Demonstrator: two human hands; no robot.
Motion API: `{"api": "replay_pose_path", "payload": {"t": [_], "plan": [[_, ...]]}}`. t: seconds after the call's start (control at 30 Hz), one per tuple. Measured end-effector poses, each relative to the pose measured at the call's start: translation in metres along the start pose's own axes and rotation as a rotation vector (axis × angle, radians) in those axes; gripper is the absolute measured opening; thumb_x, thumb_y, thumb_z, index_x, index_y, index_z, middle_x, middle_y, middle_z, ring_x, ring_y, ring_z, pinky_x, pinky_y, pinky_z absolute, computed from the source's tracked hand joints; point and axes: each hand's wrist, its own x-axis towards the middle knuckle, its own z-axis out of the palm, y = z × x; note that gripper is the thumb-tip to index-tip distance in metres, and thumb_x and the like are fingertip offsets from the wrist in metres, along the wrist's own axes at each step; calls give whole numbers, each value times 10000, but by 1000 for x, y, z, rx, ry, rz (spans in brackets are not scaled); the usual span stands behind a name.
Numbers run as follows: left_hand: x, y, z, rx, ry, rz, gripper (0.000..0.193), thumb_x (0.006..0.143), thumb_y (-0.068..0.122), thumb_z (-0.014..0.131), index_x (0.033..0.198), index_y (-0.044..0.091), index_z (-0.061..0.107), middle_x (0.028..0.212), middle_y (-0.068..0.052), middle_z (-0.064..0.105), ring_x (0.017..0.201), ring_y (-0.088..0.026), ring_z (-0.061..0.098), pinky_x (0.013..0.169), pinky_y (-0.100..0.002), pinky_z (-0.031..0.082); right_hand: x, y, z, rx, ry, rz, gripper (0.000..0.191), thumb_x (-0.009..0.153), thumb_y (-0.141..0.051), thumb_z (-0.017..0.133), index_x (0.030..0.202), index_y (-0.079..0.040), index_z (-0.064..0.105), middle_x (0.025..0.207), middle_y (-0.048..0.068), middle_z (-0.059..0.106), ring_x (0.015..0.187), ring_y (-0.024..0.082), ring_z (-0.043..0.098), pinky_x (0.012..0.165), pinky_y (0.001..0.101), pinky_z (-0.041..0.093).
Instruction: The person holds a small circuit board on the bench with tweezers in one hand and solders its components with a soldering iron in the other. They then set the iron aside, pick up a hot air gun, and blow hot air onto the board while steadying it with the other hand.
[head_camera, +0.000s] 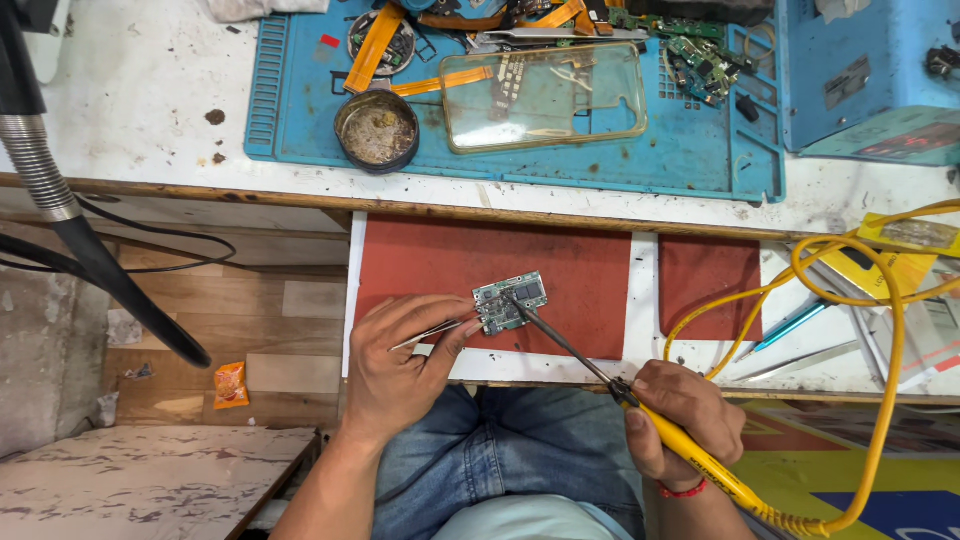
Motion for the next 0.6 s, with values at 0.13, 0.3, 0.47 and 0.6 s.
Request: {"api": "replay_pose_path", "payload": {"t": [0.13,0.3,0.47,0.6], "plan": [[-1,-1,1,6,1,-2,168,856,144,824,1006,97,765,973,-45,784,862,-211,754,741,-332,545,-2,5,0,119,-4,4,164,872,-87,681,868,74,647,748,137,667,639,208,690,661,323,616],[-2,-4,0,-1,2,23,169,863,142,826,1009,90,758,981,-49,782,873,-220,752,751,-337,542,-5,6,3,50,7,3,182,880,-85,674,896,93,642,775,162,659,677,250,693,699,358,608],[-1,-3,0,-3,12,30,167,863,148,828,1002,90,756,979,-47,782,877,-222,752,751,-340,542,-5,4,1,25,2,-5,185,863,-103,677,885,79,654,779,152,665,686,255,700,681,349,604],[-1,-3,-1,0,6,25,168,862,148,826,1003,88,758,982,-50,781,871,-224,748,746,-343,540,-7,3,2,13,24,18,191,882,-114,687,894,74,657,809,165,669,719,261,715,707,352,617]]}}
